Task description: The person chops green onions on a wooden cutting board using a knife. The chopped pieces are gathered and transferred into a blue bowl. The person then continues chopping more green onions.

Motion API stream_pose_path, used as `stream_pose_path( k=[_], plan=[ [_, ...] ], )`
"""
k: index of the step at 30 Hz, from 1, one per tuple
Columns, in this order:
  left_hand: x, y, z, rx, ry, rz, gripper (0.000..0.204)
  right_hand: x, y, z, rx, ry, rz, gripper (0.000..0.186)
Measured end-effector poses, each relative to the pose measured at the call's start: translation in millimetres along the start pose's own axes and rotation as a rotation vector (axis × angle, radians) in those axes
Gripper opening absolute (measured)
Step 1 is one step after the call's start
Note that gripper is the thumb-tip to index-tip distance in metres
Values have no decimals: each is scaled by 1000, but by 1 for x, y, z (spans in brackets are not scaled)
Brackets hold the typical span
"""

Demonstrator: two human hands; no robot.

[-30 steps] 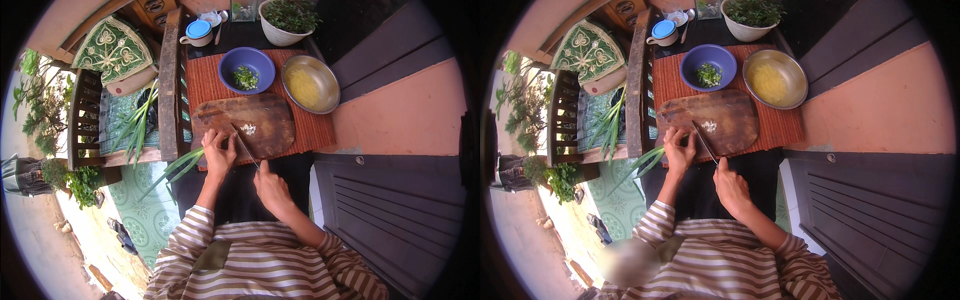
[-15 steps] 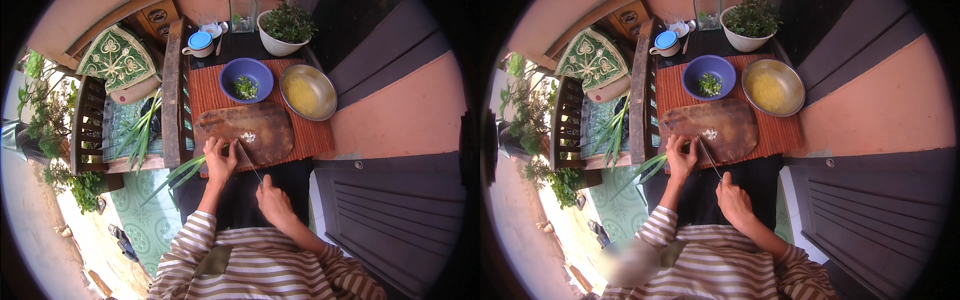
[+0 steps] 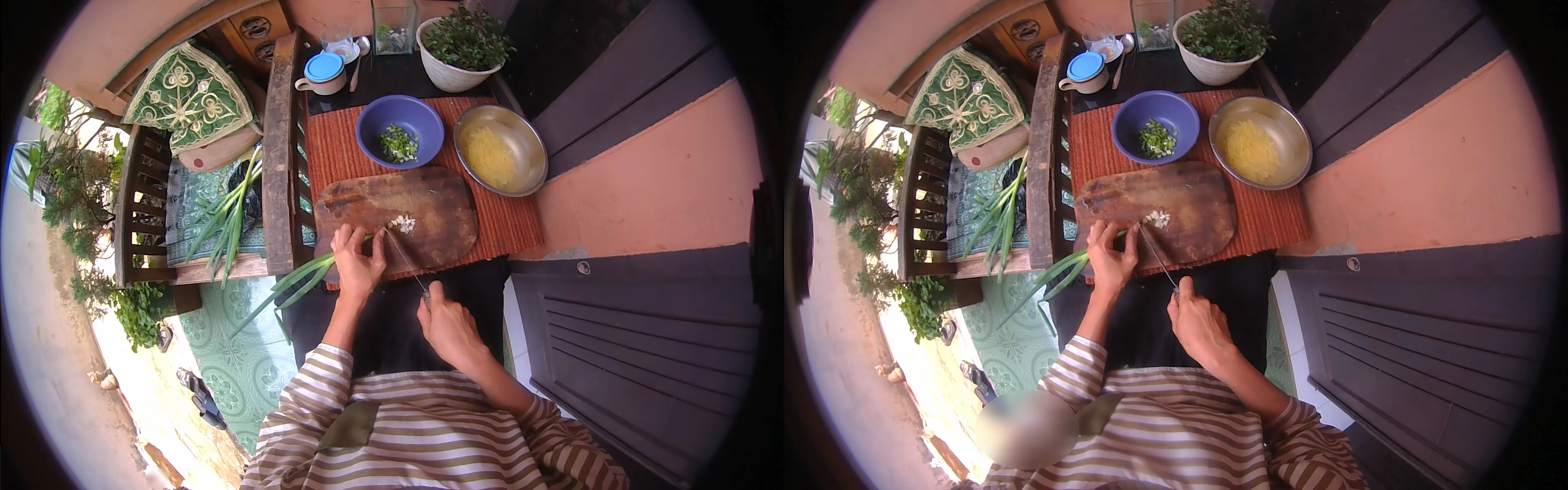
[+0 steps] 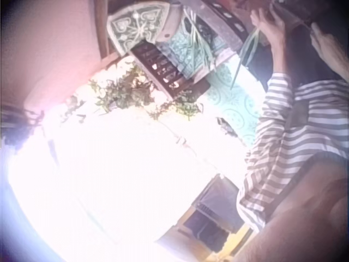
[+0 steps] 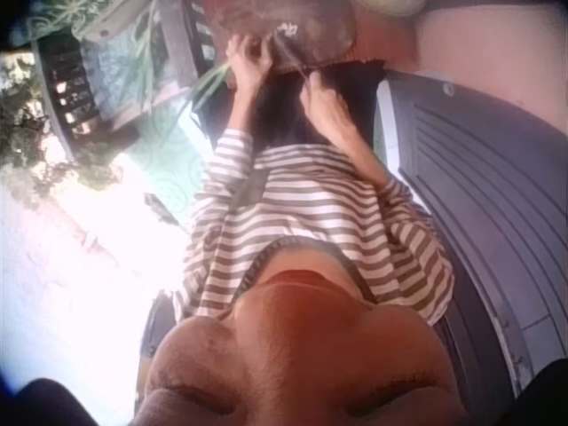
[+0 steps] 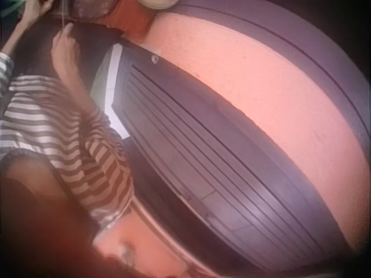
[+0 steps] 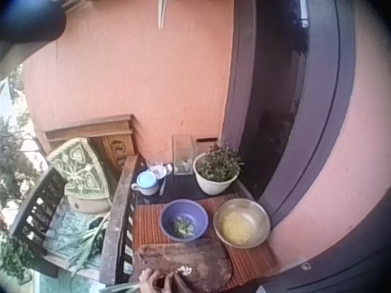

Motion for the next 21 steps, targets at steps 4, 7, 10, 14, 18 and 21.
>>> stream_pose_path(
  k=[4,7,10,14,18,21],
  plan=[
    [0,0,1,14,4,4,13,0,3,-3,-6,-12,1,24],
    [-1,0,1,15,12,-4,12,2,3,-2,11,-35,-29,24],
    [-1,1,2,15,16,-5,11,2,2,0,10,-20,-69,22],
    [-2,2,2,17,34,-13,10,1,-3,7,27,-19,-47,22],
    [-3,2,2,25,41,-11,10,0,-12,15,52,-48,-30,23],
    [0,1,2,16,44,-1,10,1,-20,18,54,-71,-21,24]
  ],
)
Point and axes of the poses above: each hand's wrist, its own z-axis towards the middle knuckle, its own y-axis out of the back of the hand, x = y × z, the point moved 5 cm from there along z, towards the middle knuckle, and after that the axes turned 5 degrees about -x, right-handed, at the moved point
